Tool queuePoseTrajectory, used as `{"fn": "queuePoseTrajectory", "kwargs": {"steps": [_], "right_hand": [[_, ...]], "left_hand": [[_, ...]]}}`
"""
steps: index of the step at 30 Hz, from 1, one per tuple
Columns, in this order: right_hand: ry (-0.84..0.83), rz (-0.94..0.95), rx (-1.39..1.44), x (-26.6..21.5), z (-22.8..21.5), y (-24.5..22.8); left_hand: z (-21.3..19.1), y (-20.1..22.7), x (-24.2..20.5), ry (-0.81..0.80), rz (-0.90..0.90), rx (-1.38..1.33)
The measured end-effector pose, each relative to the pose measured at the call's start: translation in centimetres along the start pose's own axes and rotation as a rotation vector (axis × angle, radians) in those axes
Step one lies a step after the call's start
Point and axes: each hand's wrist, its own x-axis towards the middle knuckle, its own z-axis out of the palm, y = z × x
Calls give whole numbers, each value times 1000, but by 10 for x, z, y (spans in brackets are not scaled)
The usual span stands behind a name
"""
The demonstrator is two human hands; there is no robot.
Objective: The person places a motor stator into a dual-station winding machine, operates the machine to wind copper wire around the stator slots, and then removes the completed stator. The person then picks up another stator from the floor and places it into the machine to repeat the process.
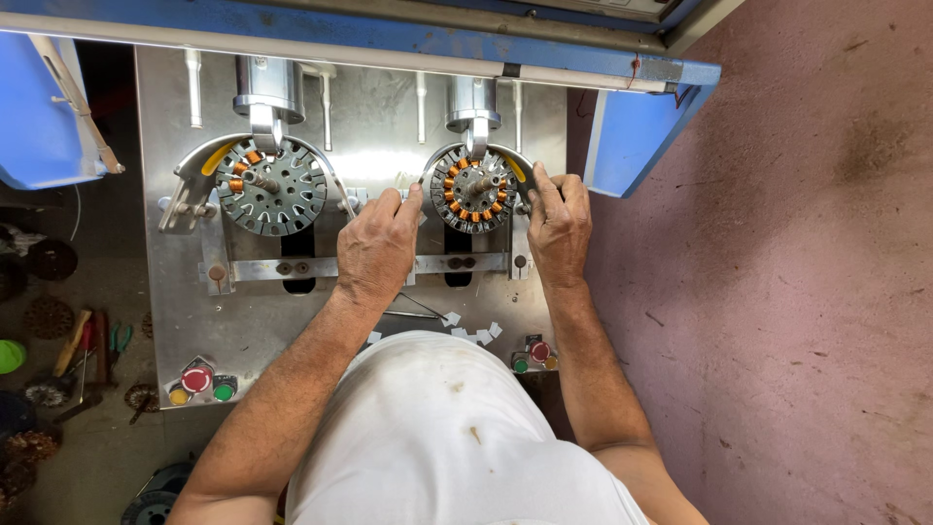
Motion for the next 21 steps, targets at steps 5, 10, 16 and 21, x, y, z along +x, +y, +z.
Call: {"fn": "queuePoseTrajectory", "kwargs": {"steps": [5,10,16,21], "right_hand": [[0,-1,-2,-2,1,1],[-2,6,-2,-2,1,0],[-8,13,-6,-2,2,0],[8,5,-20,-1,3,-1]], "left_hand": [[2,-1,0,-7,7,5],[1,-2,1,-15,7,5],[0,-3,2,-23,7,-4],[-1,-5,3,-25,11,-24]]}}
